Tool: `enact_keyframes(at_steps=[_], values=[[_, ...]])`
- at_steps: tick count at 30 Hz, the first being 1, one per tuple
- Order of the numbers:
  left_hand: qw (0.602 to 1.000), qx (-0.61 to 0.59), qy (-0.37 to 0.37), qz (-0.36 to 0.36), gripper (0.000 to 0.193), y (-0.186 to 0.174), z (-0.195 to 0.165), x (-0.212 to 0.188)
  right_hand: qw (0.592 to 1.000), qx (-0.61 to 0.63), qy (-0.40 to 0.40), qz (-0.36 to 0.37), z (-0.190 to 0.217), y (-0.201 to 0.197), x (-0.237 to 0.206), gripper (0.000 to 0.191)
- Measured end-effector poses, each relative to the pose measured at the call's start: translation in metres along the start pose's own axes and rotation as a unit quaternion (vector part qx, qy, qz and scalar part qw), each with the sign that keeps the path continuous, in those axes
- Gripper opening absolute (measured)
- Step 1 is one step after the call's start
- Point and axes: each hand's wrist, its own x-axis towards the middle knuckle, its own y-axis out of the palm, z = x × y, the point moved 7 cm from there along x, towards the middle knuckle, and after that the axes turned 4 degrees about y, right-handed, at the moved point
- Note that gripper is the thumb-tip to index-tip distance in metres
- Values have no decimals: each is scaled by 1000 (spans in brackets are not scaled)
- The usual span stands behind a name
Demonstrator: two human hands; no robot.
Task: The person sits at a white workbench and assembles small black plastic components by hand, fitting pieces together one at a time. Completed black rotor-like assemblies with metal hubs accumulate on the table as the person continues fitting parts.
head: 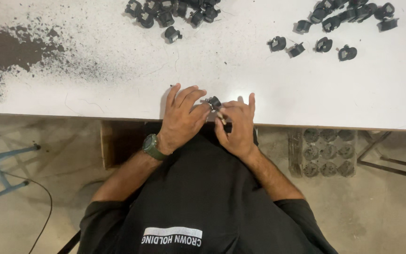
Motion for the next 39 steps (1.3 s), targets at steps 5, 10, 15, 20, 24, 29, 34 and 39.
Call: enact_keyframes(at_steps=[5,10,15,20,24,29,34,39], values=[[999,-34,-28,-14,12,-1,2,0,1000,-16,3,-3,-1,6,3,29],[999,-28,-17,-42,10,-4,-1,1,1000,-7,8,5,0,7,5,27],[1000,-13,8,-22,8,-1,-3,3,1000,2,23,9,-1,8,6,26],[998,24,54,-25,9,-5,-11,2,1000,12,18,5,1,9,5,28],[999,-2,35,-40,8,-5,-9,3,1000,21,11,16,2,8,5,29],[998,-44,-43,-18,8,-2,5,1,1000,20,15,18,2,9,3,31],[996,-70,-59,-8,11,0,8,1,1000,0,-11,-10,2,9,0,30],[994,-89,-69,4,9,3,10,2,997,45,-59,8,2,12,-8,32]])
